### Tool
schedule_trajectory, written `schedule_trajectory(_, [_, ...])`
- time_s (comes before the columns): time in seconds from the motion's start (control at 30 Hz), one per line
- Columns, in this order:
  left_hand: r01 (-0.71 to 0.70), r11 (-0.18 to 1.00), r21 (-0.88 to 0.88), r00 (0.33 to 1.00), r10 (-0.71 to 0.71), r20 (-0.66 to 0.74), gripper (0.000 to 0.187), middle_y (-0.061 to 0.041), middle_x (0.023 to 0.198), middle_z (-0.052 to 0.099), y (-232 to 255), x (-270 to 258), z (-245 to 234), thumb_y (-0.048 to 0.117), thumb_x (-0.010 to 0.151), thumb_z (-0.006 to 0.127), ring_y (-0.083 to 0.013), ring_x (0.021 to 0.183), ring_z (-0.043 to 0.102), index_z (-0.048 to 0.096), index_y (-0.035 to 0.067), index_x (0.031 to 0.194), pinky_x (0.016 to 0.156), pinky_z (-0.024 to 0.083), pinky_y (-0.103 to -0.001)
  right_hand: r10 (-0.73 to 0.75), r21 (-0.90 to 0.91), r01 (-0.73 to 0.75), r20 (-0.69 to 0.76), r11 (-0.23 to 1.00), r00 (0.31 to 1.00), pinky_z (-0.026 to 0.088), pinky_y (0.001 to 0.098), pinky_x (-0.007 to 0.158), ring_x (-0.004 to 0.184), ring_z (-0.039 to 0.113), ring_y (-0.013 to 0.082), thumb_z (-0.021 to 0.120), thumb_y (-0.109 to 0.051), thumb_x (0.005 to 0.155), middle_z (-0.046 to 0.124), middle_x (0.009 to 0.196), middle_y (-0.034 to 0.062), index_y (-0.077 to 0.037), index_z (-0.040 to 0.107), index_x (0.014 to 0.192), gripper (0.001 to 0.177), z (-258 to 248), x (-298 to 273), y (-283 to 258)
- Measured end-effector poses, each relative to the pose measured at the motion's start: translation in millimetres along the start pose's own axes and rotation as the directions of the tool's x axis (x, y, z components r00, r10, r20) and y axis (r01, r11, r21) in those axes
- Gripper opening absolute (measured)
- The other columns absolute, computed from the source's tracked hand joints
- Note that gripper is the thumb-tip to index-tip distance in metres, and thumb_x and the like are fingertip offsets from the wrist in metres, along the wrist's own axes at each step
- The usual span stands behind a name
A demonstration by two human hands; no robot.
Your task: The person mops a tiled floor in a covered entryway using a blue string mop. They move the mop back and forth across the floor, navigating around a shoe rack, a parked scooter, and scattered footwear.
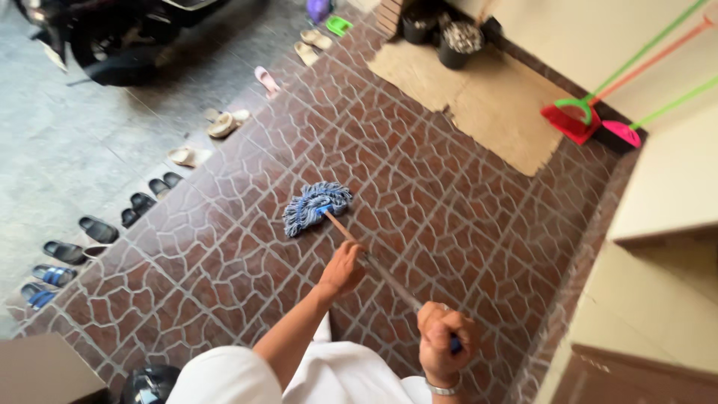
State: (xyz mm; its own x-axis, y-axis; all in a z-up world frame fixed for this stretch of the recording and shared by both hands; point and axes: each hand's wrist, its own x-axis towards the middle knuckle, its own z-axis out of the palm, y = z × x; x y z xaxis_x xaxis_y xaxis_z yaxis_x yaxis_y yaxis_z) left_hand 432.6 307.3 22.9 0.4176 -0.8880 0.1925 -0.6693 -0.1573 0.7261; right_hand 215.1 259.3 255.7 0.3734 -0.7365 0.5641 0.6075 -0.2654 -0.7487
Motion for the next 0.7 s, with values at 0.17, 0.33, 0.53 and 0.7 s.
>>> schedule_trajectory(0.17, [0.375, 0.921, 0.103, 0.927, -0.37, -0.063, 0.041, -0.015, 0.137, 0.052, -66, -30, -65, 0.014, 0.081, 0.07, -0.039, 0.12, 0.054, 0.063, 0.016, 0.121, 0.101, 0.05, -0.046, 0.032, -0.259, 0.023, 0.208, 0.966, 0.978, 0.044, 0.0305, 0.055, 0.059, 0.054, 0.015, 0.06, -0.009, 0.099, 0.056, 0.067, 0.006, -0.003, 0.051, 0.082, 0.02, 72, 50, 64])
schedule_trajectory(0.33, [0.627, 0.776, 0.069, 0.778, -0.619, -0.109, 0.036, -0.016, 0.139, 0.048, -104, -46, -96, 0.017, 0.081, 0.072, -0.0394, 0.122, 0.052, 0.065, 0.013, 0.116, 0.1, 0.048, -0.047, 0.095, -0.224, -0.014, 0.355, 0.975, 0.93, 0.045, 0.0258, 0.054, 0.059, 0.057, 0.0113, 0.06, -0.014, 0.1, 0.06, 0.07, 0.0032, -0.004, 0.05, 0.084, 0.021, 104, 112, 143])
schedule_trajectory(0.53, [0.661, 0.751, 0.001, 0.744, -0.654, -0.137, 0.032, -0.016, 0.138, 0.05, -119, -63, -89, 0.017, 0.082, 0.07, -0.04, 0.122, 0.054, 0.067, 0.012, 0.114, 0.102, 0.049, -0.045, 0.188, -0.328, -0.04, 0.434, 0.944, 0.881, 0.052, 0.0267, 0.062, 0.068, 0.068, 0.0136, 0.063, -0.023, 0.1, 0.068, 0.076, 0.0065, -0.004, 0.059, 0.084, 0.025, 118, 184, 226])
schedule_trajectory(0.7, [0.738, 0.674, -0.016, 0.669, -0.736, -0.106, 0.029, -0.016, 0.138, 0.051, -125, -38, -95, 0.018, 0.084, 0.07, -0.0392, 0.122, 0.057, 0.067, 0.012, 0.112, 0.102, 0.05, -0.045, 0.166, -0.295, -0.037, 0.427, 0.955, 0.889, 0.056, 0.0312, 0.081, 0.086, 0.07, 0.017, 0.062, -0.024, 0.102, 0.07, 0.081, 0.0071, -0.002, 0.059, 0.087, 0.027, 110, 236, 300])
